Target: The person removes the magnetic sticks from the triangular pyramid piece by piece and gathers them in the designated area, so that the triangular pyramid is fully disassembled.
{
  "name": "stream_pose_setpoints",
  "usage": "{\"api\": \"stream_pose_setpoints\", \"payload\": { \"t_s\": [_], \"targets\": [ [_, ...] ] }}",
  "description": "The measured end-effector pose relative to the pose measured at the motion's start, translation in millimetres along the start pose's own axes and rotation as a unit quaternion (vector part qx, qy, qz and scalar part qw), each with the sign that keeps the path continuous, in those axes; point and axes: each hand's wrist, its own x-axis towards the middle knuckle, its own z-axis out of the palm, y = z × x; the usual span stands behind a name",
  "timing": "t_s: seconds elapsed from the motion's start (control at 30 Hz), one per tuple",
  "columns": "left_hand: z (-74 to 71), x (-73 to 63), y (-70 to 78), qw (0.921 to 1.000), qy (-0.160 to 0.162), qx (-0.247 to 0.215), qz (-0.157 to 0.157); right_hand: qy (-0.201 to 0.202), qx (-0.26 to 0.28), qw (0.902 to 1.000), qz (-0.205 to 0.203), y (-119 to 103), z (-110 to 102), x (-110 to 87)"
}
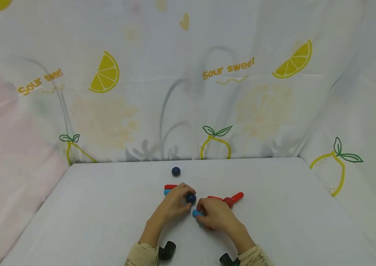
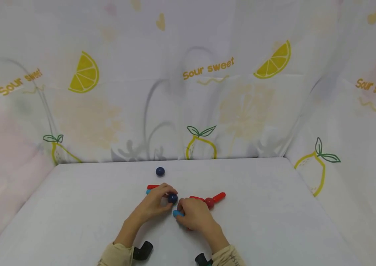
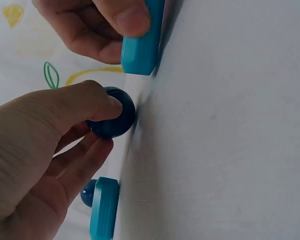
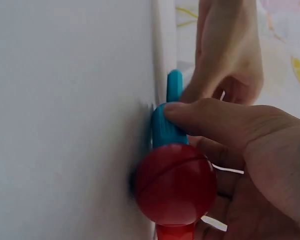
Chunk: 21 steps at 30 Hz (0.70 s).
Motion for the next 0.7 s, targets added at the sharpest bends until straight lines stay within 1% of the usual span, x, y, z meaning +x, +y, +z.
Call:
{"api": "stream_pose_setpoints", "payload": {
  "t_s": [0.1, 0.17, 0.23, 0.3, 0.4, 0.53, 0.63, 0.7],
  "targets": [
    [-0.9, 7.3, 0.3, 0.999, 0.029, 0.028, -0.021, 0.005, 0.0, 0.9999, -0.015, 0, 1, -0.5],
    [-3.0, 14.7, 0.0, 0.997, 0.046, 0.052, -0.036, 0.012, 0.0, 0.9998, -0.018, 0, 0, -0.3],
    [-5.7, 24.4, -2.0, 0.9939, 0.059, 0.081, -0.045, 0.011, 0.004, 0.9998, -0.019, 1, -2, -0.2],
    [-8.8, 35.2, -5.1, 0.991, 0.065, 0.105, -0.053, 0.004, 0.012, 0.9998, -0.018, 3, -6, -1.1],
    [-13.8, 50.8, -11.4, 0.9876, 0.066, 0.13, -0.059, -0.013, 0.017, 0.9996, -0.019, 7, -14, -4.1],
    [-19.6, 66.1, -19.7, 0.9852, 0.06, 0.147, -0.066, -0.053, 0.009, 0.9981, -0.03, 12, -23, -9.3],
    [-21.1, 73.5, -25.4, 0.9858, 0.046, 0.151, -0.058, -0.095, 0.005, 0.9949, -0.035, 12, -29, -11.7],
    [-20.4, 77.0, -28.9, 0.9865, 0.036, 0.152, -0.047, -0.115, -0.003, 0.9928, -0.032, 12, -31, -12.8]
  ]
}}
